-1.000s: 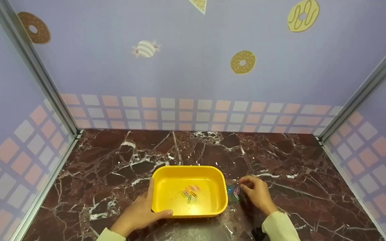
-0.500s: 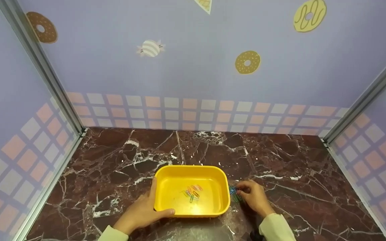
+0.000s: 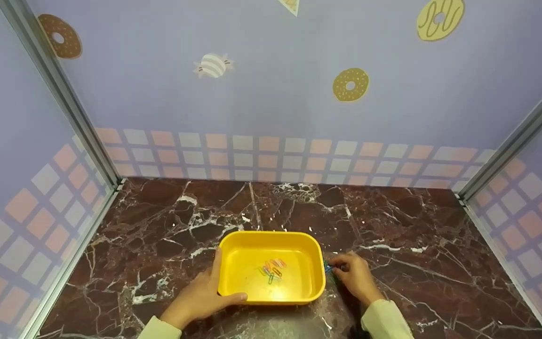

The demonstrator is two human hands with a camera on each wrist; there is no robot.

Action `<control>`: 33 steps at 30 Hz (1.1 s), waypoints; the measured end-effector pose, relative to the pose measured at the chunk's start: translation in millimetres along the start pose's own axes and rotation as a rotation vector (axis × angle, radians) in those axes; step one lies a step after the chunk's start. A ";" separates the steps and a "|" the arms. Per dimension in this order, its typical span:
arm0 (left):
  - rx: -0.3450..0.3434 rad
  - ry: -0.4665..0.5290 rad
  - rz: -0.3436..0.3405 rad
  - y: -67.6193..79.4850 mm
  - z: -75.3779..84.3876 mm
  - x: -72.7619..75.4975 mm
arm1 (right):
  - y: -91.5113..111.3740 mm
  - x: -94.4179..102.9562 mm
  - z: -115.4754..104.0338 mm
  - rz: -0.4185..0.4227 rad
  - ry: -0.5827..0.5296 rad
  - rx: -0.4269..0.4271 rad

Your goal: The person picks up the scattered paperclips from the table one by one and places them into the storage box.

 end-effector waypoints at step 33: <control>0.014 -0.018 0.009 0.0 -2.2 -0.1 | 0.6 -1.7 -8.2 0.000 0.097 0.040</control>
Point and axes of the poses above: each hand's wrist, its own y-axis away from the middle knuckle, its own x-axis out of the back of the hand, z = x × y, the point moved 9 cm from there along -y, towards the middle knuckle, and after that the axes turned 13 degrees about -x, right-handed, at the moved point
